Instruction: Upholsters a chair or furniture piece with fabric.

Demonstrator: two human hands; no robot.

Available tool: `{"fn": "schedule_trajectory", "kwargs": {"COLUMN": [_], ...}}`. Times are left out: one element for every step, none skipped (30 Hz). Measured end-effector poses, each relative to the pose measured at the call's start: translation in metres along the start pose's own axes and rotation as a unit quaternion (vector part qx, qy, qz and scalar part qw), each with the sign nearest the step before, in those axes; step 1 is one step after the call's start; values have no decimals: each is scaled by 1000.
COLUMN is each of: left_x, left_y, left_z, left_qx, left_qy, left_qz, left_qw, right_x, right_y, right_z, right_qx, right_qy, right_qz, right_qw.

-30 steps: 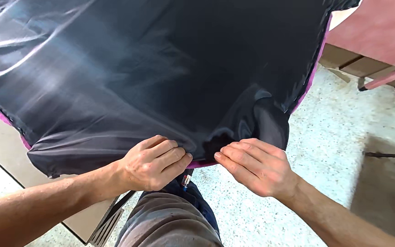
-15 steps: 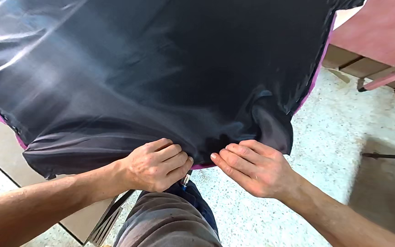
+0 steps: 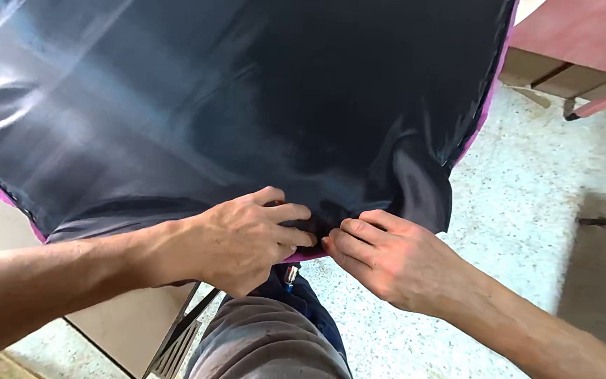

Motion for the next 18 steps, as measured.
{"fn": "schedule_trajectory", "kwargs": {"left_x": [4,8,10,13,16,19,20,21,20,19,17,15,14,13,10,9,9,10], "left_y": [4,9,14,18,22,24,24,24,24,24,24,24,25,27,28,28,28,28], "left_z": [-6,-10,-14,-17,-19,-22,-24,-27,-28,-28,-28,-28,-29,-32,-35,-36,-37,-37], "left_qx": [27,54,74,87,98,111,124,142,158,167,162,152,154,175,197,210,214,220], "left_qy": [-15,-26,-33,-36,-37,-41,-46,-46,-38,-31,-25,-19,-14,-9,-6,-4,-2,-3], "left_qz": [7,16,27,40,52,58,63,70,75,78,80,83,82,74,67,61,58,54], "left_qw": [999,998,996,995,993,991,989,986,984,982,983,985,985,982,978,976,975,974], "right_x": [2,6,14,26,42,59,77,93,106,118,128,137,146,159,172,183,187,185], "right_y": [-1,-4,-8,-15,-24,-32,-41,-49,-54,-56,-56,-53,-54,-61,-67,-68,-66,-64], "right_z": [0,-1,-4,-11,-17,-14,1,34,82,139,193,242,290,327,348,354,348,337], "right_qx": [-6,-16,-27,-46,-72,-92,-84,-43,14,97,233,396,491,536,563,586,602,622], "right_qy": [3,7,16,35,71,135,208,247,253,245,252,268,277,288,304,326,346,349], "right_qz": [14,33,58,87,110,125,140,167,205,254,303,332,336,330,326,332,340,332], "right_qw": [1000,999,998,995,989,978,964,953,945,931,889,813,755,722,696,664,635,617]}}
Point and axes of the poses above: each hand's wrist, its own y-axis towards the middle knuckle, its own z-axis out of the palm, x = y × z, the point moved 1 cm from there along y, towards the middle knuckle, and after that the axes turned 13 degrees about z, right-handed, at the moved point
